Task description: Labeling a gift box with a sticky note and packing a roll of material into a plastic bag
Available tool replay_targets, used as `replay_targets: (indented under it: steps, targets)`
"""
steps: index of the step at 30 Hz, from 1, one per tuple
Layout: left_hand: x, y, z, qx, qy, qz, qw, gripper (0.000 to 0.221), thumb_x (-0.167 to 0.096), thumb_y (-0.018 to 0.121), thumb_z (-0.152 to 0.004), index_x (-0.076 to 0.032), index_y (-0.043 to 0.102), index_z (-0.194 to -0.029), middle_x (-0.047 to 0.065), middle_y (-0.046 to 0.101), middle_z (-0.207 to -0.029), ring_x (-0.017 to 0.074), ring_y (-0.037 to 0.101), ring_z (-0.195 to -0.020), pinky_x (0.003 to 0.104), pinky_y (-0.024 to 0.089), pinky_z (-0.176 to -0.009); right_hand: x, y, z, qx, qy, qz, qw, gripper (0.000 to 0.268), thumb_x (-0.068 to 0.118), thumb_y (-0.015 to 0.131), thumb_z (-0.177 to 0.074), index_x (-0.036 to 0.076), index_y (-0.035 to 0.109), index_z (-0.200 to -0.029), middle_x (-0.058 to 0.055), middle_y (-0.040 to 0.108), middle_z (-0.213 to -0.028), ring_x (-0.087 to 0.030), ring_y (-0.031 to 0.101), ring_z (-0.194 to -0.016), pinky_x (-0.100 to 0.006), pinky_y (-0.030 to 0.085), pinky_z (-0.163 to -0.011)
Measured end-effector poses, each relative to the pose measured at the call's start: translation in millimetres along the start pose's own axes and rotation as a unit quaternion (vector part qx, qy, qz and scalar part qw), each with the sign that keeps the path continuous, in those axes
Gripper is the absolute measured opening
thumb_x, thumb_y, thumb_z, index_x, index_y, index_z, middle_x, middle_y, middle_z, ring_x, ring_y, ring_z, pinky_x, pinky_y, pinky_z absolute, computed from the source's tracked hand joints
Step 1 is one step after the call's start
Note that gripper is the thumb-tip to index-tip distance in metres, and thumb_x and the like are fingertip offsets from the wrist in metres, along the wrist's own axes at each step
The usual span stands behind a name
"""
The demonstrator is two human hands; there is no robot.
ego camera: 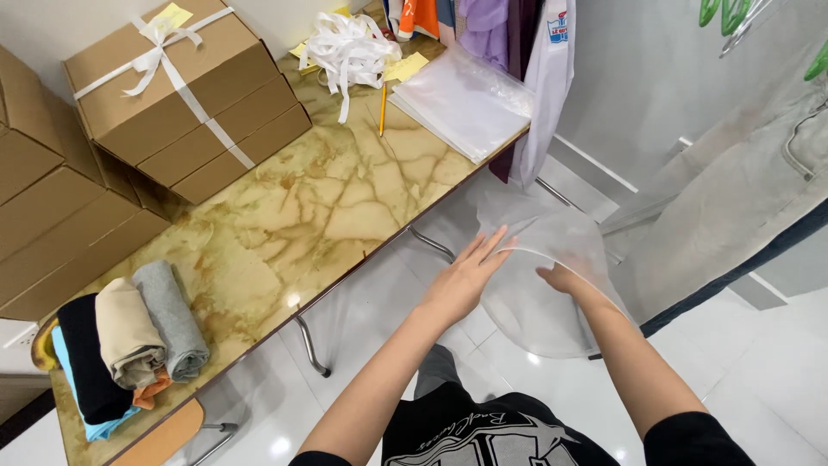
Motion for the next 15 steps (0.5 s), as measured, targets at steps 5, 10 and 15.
replay_targets:
  steps: [5,10,15]
  targets:
    - [-3.4,-3.3,2.8,-0.019,0.014,0.018,1.000,0.078,0.024,0.056,-0.087,-0.009,0.046,-0.157,0.010,0.037,-0.172,0.0469,0.041,-0.152,0.042,0.056,-0.111,-27.8,3.0,-26.5,-0.165,0.057,0.067,0.982,0.112,0.053,0.076,-0.087,0.037,0.008,-0.174,-0.021,0.009,-0.178,-0.051,0.014,-0.161,-0.091,0.012,-0.109]
    - [-23.5,-8.5,1.8,-0.071,0.035,0.025,0.997,0.073,0.023,0.053,-0.089,-0.006,0.046,-0.155,0.012,0.038,-0.172,0.0446,0.043,-0.153,0.043,0.057,-0.110,75.9,-91.6,54.5,-0.378,-0.094,-0.041,0.920,0.109,0.018,0.084,-0.092,0.019,0.015,-0.177,-0.039,0.006,-0.170,-0.060,0.022,-0.156,-0.078,0.029,-0.120]
    - [-51.8,-22.0,2.0,-0.162,0.094,-0.046,0.981,0.071,0.017,0.055,-0.099,-0.017,0.043,-0.160,0.002,0.026,-0.180,0.0361,0.036,-0.163,0.029,0.057,-0.108,141.5,-139.2,94.4,-0.504,-0.245,-0.062,0.826,0.066,0.023,0.049,-0.121,0.014,0.013,-0.177,-0.027,0.012,-0.175,-0.048,0.031,-0.159,-0.063,0.036,-0.127]
Point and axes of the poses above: each hand's wrist, its own z-axis away from the middle knuckle, its own y-axis out of the palm, x = y × z, the point moved 5 cm from there along -z, towards the middle knuckle
